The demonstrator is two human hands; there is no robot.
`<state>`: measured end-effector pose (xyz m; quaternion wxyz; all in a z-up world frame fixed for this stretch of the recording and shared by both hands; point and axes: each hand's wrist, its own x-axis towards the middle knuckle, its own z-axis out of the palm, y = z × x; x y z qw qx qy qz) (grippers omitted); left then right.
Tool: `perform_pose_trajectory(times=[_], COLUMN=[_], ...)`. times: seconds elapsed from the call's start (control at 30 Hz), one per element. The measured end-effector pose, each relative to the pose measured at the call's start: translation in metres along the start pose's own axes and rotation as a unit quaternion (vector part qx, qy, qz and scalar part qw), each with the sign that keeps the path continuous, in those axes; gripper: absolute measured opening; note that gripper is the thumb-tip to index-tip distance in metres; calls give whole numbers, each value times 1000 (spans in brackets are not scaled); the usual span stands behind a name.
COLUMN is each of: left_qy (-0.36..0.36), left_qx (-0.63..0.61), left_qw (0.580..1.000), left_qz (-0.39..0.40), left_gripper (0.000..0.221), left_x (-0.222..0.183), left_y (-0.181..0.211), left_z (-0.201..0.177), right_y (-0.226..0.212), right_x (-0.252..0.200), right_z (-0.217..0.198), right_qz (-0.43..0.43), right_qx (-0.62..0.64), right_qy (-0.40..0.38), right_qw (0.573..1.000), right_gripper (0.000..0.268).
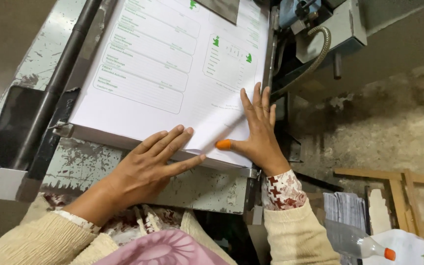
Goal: Aligning a stack of paper and feeding it into a binding or cutting machine.
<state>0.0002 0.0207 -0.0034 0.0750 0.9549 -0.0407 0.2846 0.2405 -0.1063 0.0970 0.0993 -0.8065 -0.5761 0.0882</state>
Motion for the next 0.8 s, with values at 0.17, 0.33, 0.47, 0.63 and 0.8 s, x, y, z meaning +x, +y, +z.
perform_pose_trajectory(times=[0.17,0.33,0.47,0.63,0.8], left_qy=[18,21,15,13,-7], left_qx=[4,17,23,26,-13], left_qw=[1000,999,999,1000,1000], left_qz=[-14,-41,-35,-12,-9], left_gripper=[89,92,100,100,100], left_x=[0,3,-1,-2,-1], left_y=[3,8,6,2,0], left_z=[0,-2,4,-1,-6], right_y=[-1,1,7,12,5], right_x=[-2,-9,-15,-14,-8], right_z=[-1,-7,-8,-2,-2], right_qz=[-11,-20,1,7,22], right_qx=[15,70,110,97,54], right_qy=[5,4,-8,2,0], right_qw=[1000,997,994,995,998], right_gripper=[117,108,112,116,124])
